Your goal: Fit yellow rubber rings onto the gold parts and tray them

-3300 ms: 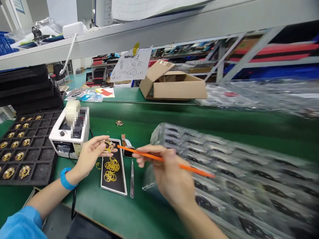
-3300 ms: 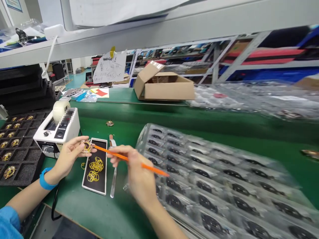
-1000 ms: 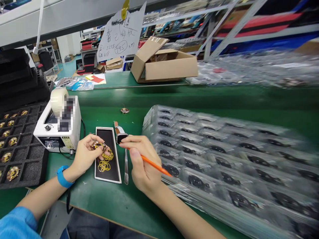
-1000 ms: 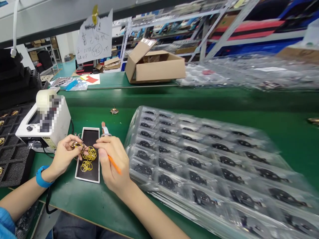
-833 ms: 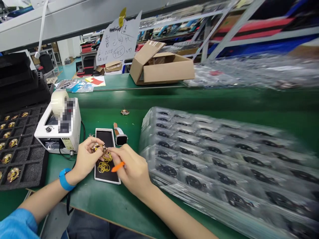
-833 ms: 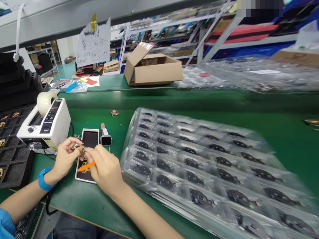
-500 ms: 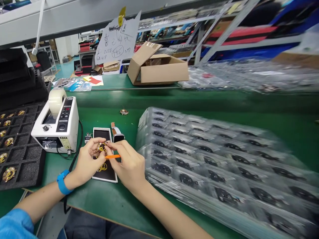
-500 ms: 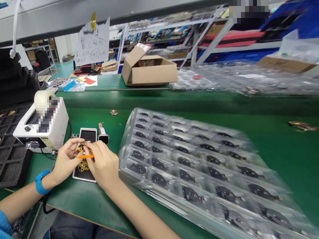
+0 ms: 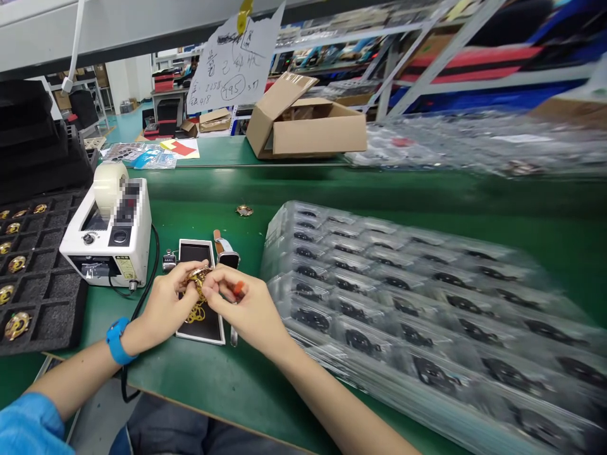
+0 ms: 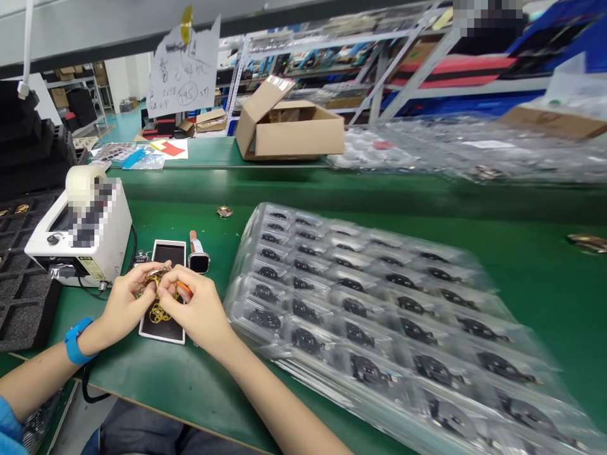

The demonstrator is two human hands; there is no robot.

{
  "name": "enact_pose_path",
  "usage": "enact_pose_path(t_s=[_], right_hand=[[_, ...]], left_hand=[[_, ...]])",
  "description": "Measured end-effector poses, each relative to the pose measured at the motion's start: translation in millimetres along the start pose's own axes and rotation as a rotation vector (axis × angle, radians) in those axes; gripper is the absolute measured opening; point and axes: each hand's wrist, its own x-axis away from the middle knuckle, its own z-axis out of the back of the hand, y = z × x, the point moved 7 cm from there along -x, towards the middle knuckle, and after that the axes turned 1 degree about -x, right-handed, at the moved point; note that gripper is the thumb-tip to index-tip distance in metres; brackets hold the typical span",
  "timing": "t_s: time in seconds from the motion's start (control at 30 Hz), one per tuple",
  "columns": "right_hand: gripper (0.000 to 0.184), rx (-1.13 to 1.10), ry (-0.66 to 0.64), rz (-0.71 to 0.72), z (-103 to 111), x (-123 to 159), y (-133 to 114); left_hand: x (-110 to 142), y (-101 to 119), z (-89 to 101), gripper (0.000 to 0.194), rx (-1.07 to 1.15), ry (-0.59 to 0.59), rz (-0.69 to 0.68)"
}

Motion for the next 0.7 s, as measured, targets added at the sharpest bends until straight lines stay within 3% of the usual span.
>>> enact_pose_path(t_s=[0.23, 0.37, 0.53, 0.7], right_hand=[[0.016, -0.256, -0.101, -0.225, -5.2, -0.6, 10.4], [0.022, -0.428, -0.09, -0.367, 2.5, -1.5, 16.5], [0.027, -0.299, -0.205, -0.546, -3.5, 4.6, 34.0], [0.01, -0.244, -0.246, -0.578, -19.7, 9.8, 49.2]], left_hand=[[-6.5, -5.9, -0.7, 0.039, 0.225, -0.029, 0.118], [-10.8, -12.0, 7.4, 0.032, 0.281, 0.029, 0.122], [-6.8, -4.9, 30.2, 0.031, 0.135, 0.202, -0.049], [-5.6, 3.3, 37.9, 0.03, 0.131, 0.239, -0.103]])
